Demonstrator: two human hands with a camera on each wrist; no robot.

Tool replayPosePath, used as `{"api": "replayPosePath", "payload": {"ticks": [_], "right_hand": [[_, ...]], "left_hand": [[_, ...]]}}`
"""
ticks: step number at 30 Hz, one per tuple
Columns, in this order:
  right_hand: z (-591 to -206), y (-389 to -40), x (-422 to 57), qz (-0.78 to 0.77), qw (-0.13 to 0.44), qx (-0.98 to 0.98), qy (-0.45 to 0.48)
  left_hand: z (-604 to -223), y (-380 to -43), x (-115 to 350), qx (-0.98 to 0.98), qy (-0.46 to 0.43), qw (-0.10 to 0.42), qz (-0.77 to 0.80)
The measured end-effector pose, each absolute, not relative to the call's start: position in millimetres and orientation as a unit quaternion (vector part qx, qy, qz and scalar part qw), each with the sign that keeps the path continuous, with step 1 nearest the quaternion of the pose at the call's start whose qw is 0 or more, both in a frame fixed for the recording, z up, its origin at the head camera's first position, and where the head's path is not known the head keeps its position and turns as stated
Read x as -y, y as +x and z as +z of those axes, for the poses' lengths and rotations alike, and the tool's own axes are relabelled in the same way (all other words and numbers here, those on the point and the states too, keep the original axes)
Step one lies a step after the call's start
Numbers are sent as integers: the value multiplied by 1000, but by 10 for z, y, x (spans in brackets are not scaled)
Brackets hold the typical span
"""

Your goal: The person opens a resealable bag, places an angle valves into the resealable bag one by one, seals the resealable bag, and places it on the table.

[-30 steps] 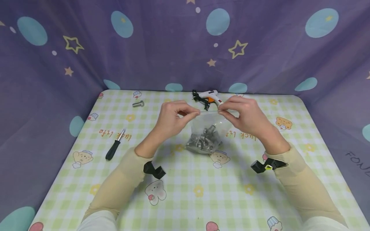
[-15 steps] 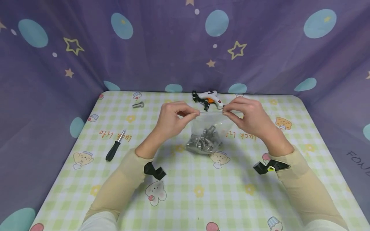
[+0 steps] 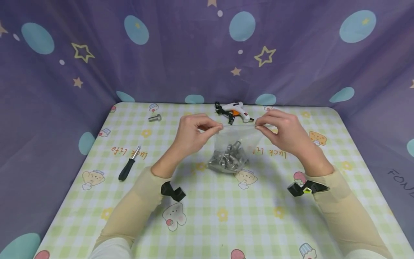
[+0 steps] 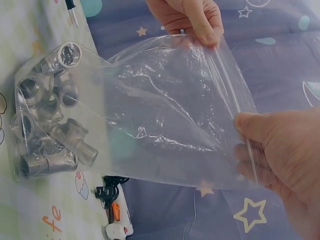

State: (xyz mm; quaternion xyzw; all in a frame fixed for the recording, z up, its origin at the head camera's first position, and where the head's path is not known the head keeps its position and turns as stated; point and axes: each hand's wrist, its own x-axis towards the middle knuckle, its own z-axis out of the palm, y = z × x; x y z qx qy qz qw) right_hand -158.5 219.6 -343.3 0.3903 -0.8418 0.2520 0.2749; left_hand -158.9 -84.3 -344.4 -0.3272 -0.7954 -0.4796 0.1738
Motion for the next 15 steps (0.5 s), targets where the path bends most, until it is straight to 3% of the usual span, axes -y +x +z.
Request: {"api": "replayPosePath", "payload": {"ticks": [15], "right_hand": [[-3462,-1589,-2299,234,285,847,383]], "left_hand": [[-3459,-1580,862,800,-321,176,-475]]}}
